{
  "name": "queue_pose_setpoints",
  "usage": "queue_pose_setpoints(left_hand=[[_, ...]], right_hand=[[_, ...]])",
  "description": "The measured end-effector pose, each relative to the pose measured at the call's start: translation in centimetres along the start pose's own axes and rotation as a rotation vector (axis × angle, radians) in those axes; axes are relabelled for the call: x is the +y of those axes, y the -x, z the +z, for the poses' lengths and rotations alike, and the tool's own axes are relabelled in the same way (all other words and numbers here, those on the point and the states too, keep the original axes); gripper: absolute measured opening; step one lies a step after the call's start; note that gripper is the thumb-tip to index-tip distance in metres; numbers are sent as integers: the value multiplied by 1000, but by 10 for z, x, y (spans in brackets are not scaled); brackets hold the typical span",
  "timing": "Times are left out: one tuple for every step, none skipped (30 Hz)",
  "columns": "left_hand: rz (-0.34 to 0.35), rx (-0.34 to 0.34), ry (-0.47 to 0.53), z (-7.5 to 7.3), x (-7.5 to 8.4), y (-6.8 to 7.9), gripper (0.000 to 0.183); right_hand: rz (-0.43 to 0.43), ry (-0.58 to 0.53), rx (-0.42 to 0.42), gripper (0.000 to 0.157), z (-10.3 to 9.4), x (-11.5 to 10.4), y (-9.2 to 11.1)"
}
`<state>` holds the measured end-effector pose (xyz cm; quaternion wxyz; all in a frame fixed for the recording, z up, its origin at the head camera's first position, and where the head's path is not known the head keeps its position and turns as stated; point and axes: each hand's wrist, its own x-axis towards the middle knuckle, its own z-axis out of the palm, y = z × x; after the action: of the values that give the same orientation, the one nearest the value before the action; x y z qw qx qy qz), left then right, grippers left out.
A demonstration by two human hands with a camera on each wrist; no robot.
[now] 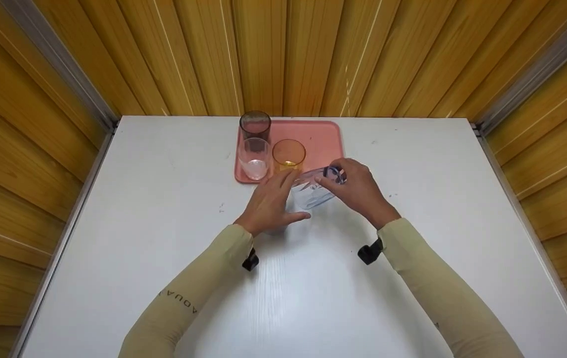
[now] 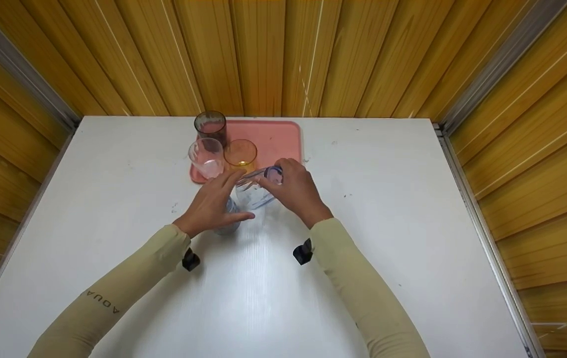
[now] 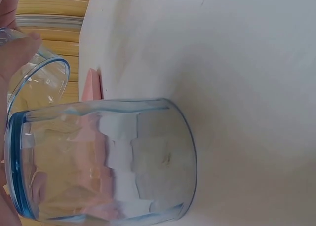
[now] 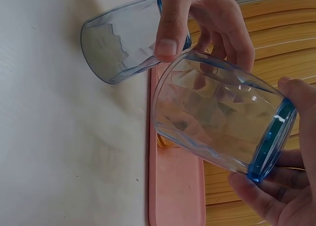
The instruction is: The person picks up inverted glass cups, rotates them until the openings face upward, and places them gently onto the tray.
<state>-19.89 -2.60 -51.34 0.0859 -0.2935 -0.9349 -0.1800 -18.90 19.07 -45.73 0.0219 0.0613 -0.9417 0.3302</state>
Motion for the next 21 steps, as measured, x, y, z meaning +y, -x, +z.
queue_pose_setpoints(left_hand=[[-1, 0, 10, 0, 0, 0, 102], [-4, -2, 15, 0, 0, 0, 102], [-6, -6, 22, 0, 1, 0, 102], [-9, -10, 26, 0, 1, 0, 102], [-11, -13, 27, 0, 1, 0, 102], [-12, -13, 30, 0, 1, 0, 101], [-13, -14, 33, 0, 1, 0, 100], [-14, -15, 30, -1, 2, 0, 100], [-15, -15, 36, -1, 2, -1, 99], [-15, -14, 41, -1, 2, -1, 97], [-12, -12, 46, -1, 1, -1, 97], [-10, -10, 49, -2, 1, -1, 96], [-6, -9, 48, -2, 1, -1, 95], [-3, -8, 48, -2, 1, -1, 94], [3, -5, 48, -2, 1, -1, 93], [9, 1, 45, -2, 1, -1, 93], [15, 5, 45, -2, 1, -1, 93], [18, 11, 41, -3, 0, -1, 93], [22, 16, 41, -3, 0, -1, 93], [25, 22, 41, -3, 0, -1, 93], [27, 26, 40, -3, 0, -1, 94]], right_hand=[[-2, -2, 1, 62, 0, 0, 0], [-4, -5, 0, 61, 0, 0, 0], [-3, -9, -1, 60, 0, 0, 0], [-2, -13, -2, 60, 1, 0, 0], [0, -16, -4, 59, 1, 0, 0], [3, -19, -6, 59, 1, 0, 0], [7, -23, -8, 58, 1, 0, 0], [12, -27, -12, 58, 2, 0, 0], [16, -34, -14, 58, 2, 0, 0], [19, -36, -16, 58, 2, 0, 0], [23, -38, -18, 58, 2, 1, 0], [26, -42, -20, 58, 2, 1, 0], [29, -45, -22, 57, 2, 1, 0], [30, -49, -26, 57, 2, 1, 0], [32, -53, -29, 57, 2, 1, 0], [35, -56, -32, 57, 2, 2, 0], [36, -61, -38, 57, 2, 2, 0], [40, -69, -45, 57, 2, 2, 0], [43, -73, -53, 58, 2, 2, 0], [46, -78, -61, 58, 2, 2, 0], [50, -81, -68, 59, 2, 2, 0]])
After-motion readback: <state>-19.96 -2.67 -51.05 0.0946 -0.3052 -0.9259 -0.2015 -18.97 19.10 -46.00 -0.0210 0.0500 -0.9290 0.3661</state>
